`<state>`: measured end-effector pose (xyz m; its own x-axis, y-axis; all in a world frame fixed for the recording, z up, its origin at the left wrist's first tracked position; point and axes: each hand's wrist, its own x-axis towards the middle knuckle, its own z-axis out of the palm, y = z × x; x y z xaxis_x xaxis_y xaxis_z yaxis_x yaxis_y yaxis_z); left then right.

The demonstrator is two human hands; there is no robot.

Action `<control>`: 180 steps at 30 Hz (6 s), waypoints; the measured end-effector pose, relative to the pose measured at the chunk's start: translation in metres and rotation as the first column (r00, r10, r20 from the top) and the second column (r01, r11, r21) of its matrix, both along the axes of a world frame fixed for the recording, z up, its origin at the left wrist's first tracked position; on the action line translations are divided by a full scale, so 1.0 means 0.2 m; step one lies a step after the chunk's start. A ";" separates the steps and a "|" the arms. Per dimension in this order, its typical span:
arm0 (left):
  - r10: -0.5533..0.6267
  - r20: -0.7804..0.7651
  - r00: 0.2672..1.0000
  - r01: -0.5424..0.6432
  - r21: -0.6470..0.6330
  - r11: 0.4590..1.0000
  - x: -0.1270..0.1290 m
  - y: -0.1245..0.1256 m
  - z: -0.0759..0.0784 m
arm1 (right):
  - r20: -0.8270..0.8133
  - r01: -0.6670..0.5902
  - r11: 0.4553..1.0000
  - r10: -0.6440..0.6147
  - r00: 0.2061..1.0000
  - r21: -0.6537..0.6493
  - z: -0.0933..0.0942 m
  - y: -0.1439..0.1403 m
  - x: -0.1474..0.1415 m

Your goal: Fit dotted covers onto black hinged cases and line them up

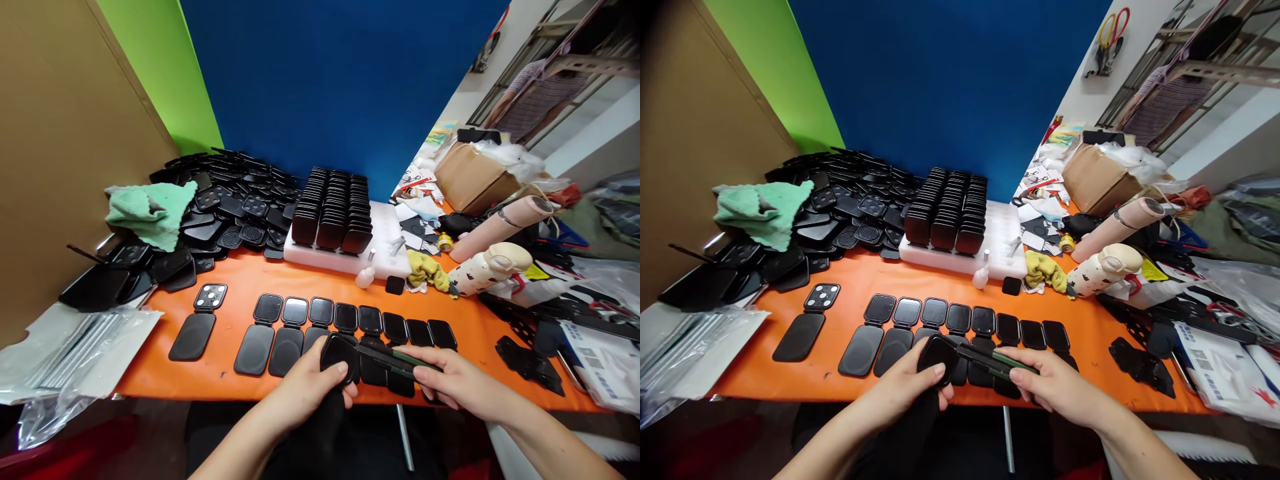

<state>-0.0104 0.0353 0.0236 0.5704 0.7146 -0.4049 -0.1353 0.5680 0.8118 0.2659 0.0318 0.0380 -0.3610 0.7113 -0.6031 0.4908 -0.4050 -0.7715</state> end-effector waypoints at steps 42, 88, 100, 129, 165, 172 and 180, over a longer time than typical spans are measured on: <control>0.233 -0.119 0.965 -0.249 -0.151 0.957 0.06 0.02 0.00 | 0.278 0.532 0.585 -0.789 0.548 0.612 -0.39 -0.01 0.65; 0.033 -0.474 0.880 0.080 0.217 0.973 -0.08 -0.18 -0.09 | -0.179 0.425 0.850 -0.387 0.905 0.311 -0.22 -0.33 -0.73; -0.045 -0.451 0.891 0.165 0.231 0.959 -0.10 -0.14 0.02 | -0.324 0.504 0.844 -0.432 0.842 0.184 -0.18 -0.35 -0.74; 0.029 -0.174 0.984 -0.064 -0.195 0.979 -0.06 -0.16 -0.13 | -0.320 0.586 0.778 -0.627 0.710 -0.225 -0.24 -0.26 -0.64; 0.691 -0.723 0.017 0.089 0.689 0.719 -0.79 0.16 -0.14 | -0.199 0.363 0.929 -0.344 0.917 0.068 -0.33 -0.22 -0.67; 0.601 -0.797 -0.057 0.056 0.599 0.799 -0.88 0.11 -0.16 | -0.155 0.300 0.942 -0.278 0.948 0.148 -0.32 -0.19 -0.66; 0.554 -0.823 0.124 -0.155 0.535 0.830 -1.03 0.27 -0.12 | 0.193 0.221 0.762 -0.413 0.890 0.609 -0.20 0.12 -0.33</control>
